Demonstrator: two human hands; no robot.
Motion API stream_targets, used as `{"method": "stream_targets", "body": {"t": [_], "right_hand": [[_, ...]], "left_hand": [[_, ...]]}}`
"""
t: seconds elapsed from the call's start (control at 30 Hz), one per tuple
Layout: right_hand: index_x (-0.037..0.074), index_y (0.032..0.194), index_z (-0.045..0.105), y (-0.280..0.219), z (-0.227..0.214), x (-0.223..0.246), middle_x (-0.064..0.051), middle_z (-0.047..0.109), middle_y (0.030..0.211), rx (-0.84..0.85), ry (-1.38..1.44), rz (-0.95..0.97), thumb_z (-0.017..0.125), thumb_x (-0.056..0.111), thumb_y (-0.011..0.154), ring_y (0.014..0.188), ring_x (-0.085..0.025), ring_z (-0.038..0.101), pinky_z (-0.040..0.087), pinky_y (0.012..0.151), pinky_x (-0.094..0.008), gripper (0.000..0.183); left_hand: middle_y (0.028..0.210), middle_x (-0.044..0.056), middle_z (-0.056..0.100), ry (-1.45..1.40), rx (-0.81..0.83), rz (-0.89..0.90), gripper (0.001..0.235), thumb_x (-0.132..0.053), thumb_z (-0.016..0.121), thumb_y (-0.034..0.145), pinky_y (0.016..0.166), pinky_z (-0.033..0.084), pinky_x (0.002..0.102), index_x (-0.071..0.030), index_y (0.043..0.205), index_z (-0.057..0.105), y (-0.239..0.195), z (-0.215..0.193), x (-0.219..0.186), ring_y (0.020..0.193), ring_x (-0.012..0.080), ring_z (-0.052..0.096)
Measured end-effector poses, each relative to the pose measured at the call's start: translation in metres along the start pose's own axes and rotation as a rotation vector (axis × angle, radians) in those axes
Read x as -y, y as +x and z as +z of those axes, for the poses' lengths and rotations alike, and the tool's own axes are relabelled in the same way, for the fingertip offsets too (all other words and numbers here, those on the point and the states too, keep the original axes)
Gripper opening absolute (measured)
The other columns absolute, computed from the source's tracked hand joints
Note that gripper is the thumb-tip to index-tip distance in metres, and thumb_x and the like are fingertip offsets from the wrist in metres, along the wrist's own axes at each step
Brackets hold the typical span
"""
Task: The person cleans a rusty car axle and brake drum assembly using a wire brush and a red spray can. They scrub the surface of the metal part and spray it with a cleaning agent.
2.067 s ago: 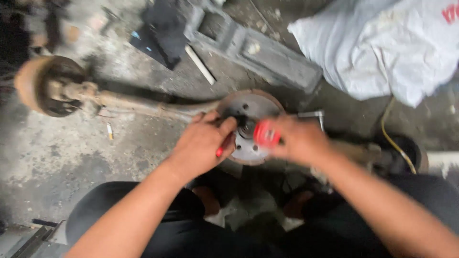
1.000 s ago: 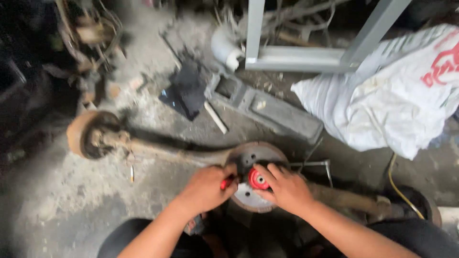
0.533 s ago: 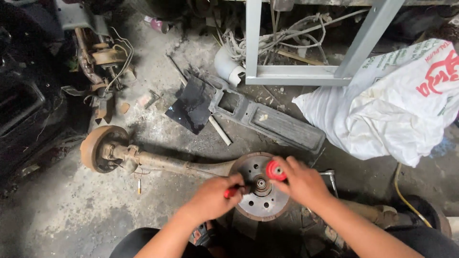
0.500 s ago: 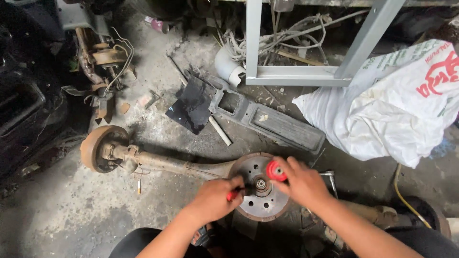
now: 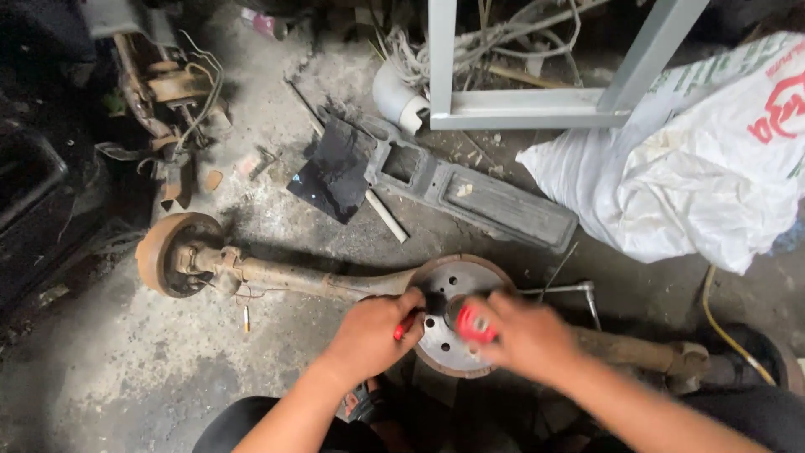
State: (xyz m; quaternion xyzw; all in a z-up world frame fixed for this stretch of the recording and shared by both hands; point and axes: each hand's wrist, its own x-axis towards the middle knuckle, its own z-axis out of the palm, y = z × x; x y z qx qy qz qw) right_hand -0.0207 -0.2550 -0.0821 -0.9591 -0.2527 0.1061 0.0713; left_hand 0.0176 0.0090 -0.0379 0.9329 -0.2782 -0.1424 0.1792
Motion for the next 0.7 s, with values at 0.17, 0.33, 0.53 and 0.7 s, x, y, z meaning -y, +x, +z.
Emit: {"method": "stream_targets", "body": {"t": [0.17,0.33,0.53,0.7], "right_hand": [[0.025,0.144,0.043,0.005,-0.022,-0.02,-0.004,0.061,0.111,0.021,0.072,0.297,0.052,0.062,0.092,0.053,-0.016,0.063,0.052,0.034,-0.027,0.064],[0.023,0.141,0.047,-0.006,-0.005,0.003,-0.011,0.06,0.115,-0.037,0.037,0.043,0.061,0.063,0.086,0.08,-0.03,0.072,0.06,0.051,-0.039,0.069],[0.029,0.138,0.054,-0.005,0.005,0.0,0.0,0.062,0.094,-0.294,-0.119,0.099,0.067,0.06,0.08,0.074,-0.026,0.073,0.06,0.06,-0.04,0.067],[0.029,0.136,0.057,0.016,-0.007,-0.003,0.0,0.063,0.096,-0.14,0.06,0.118,0.063,0.062,0.085,0.079,-0.028,0.073,0.061,0.062,-0.042,0.061]], "left_hand": [[0.081,0.008,0.074,-0.098,0.166,-0.065,0.033,-0.036,0.056,0.096,0.061,0.053,0.046,-0.025,0.126,0.062,-0.001,0.007,0.005,0.073,0.0333,0.069],[0.078,0.016,0.072,-0.129,0.137,-0.088,0.032,-0.033,0.054,0.099,0.069,0.058,0.051,-0.016,0.125,0.06,-0.004,-0.026,-0.018,0.076,0.0389,0.07],[0.085,0.015,0.076,0.047,0.165,-0.155,0.042,-0.038,0.054,0.094,0.077,0.06,0.051,-0.023,0.133,0.056,-0.002,-0.002,0.004,0.087,0.0382,0.075],[0.085,0.017,0.076,0.138,0.181,-0.203,0.041,-0.037,0.055,0.094,0.074,0.06,0.052,-0.019,0.131,0.057,-0.006,-0.023,0.016,0.085,0.0397,0.075]]}}
